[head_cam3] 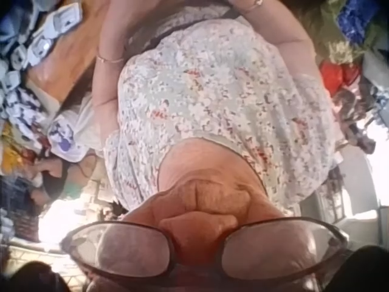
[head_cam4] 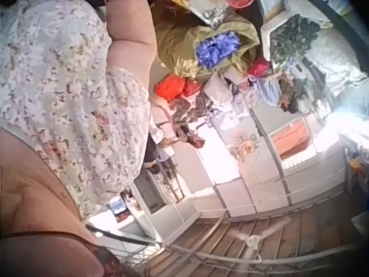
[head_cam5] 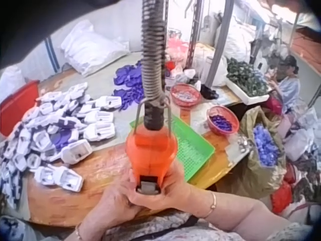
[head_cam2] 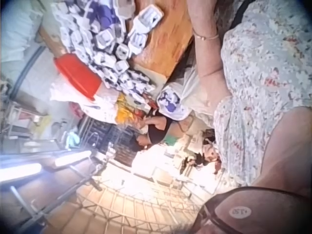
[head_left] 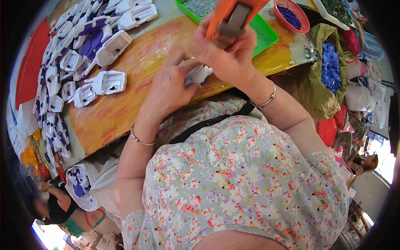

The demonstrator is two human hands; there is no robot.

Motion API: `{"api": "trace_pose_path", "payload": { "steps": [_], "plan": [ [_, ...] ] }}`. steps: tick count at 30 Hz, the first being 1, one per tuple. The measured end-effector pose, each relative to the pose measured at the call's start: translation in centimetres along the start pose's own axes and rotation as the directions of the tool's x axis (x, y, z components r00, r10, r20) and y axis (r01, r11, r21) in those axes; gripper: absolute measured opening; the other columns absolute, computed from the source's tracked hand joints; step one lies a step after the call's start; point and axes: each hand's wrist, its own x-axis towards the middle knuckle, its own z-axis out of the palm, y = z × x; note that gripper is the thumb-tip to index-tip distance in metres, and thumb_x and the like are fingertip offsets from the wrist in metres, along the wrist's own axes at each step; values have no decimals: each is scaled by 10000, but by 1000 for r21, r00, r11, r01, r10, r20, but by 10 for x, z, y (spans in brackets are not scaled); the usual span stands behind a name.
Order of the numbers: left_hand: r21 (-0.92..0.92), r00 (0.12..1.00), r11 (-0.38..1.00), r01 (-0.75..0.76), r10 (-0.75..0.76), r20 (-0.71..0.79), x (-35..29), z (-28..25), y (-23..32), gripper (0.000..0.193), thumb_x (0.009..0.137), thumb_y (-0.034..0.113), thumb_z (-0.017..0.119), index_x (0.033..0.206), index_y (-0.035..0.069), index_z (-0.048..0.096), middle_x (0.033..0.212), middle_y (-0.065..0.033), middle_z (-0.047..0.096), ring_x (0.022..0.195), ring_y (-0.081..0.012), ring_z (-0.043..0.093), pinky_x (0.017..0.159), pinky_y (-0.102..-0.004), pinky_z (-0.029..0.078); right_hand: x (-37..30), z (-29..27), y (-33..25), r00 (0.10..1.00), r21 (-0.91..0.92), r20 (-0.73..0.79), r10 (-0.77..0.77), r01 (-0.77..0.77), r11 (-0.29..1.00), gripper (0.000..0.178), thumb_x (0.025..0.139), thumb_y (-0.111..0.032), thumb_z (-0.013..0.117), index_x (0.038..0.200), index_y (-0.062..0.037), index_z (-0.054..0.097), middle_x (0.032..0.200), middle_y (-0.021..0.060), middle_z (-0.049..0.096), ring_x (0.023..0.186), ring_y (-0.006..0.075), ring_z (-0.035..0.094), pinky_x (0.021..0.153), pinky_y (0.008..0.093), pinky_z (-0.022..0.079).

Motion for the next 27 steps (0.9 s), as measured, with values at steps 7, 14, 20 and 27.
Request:
{"api": "trace_pose_path", "payload": {
  "steps": [7, 14, 20, 27],
  "plan": [
    [249, 919, 897, 366, -390, 52, -7, -18, 20, 501, 811, 350, 736, 1176, 37, 598, 1152, -234, 614, 975, -402, 623, 786, -476, 493, 18, -28, 4, 973, -15, -15, -230, 229, 973, 301, 814, 33, 739, 1055, -6, 563, 807, 29, 630, 689, 95, 606, 632, 244, 496],
    [410, 927, 833, 371, -362, -103, -9, -23, 8, 541, 885, 548, 626, 913, 9, 587, 642, -155, 634, 637, -409, 630, 625, -480, 496, 8, -85, 25, 977, 214, -182, -113, 151, 965, 289, 878, 0, 707, 1115, -22, 542, 780, 32, 601, 634, 112, 592, 547, 260, 475],
    [278, 991, 953, 124, -106, -77, -18, -23, 6, 484, 760, 264, 772, 1143, 14, 613, 1130, -225, 603, 993, -399, 595, 837, -470, 475, 7, -70, 8, 942, 43, -330, 67, -56, 997, 269, 875, -3, 711, 1083, -25, 542, 767, 33, 587, 595, 103, 576, 518, 253, 465],
    [141, 991, 981, 133, -128, -48, -20, -12, 4, 560, 732, 136, 773, 1249, 21, 593, 1111, -186, 595, 1010, -371, 608, 847, -423, 502, 8, -65, 5, 947, 78, -298, 117, -99, 992, 245, 854, 45, 682, 1025, -37, 526, 714, 17, 553, 540, 83, 523, 473, 240, 417]
  ]
}}
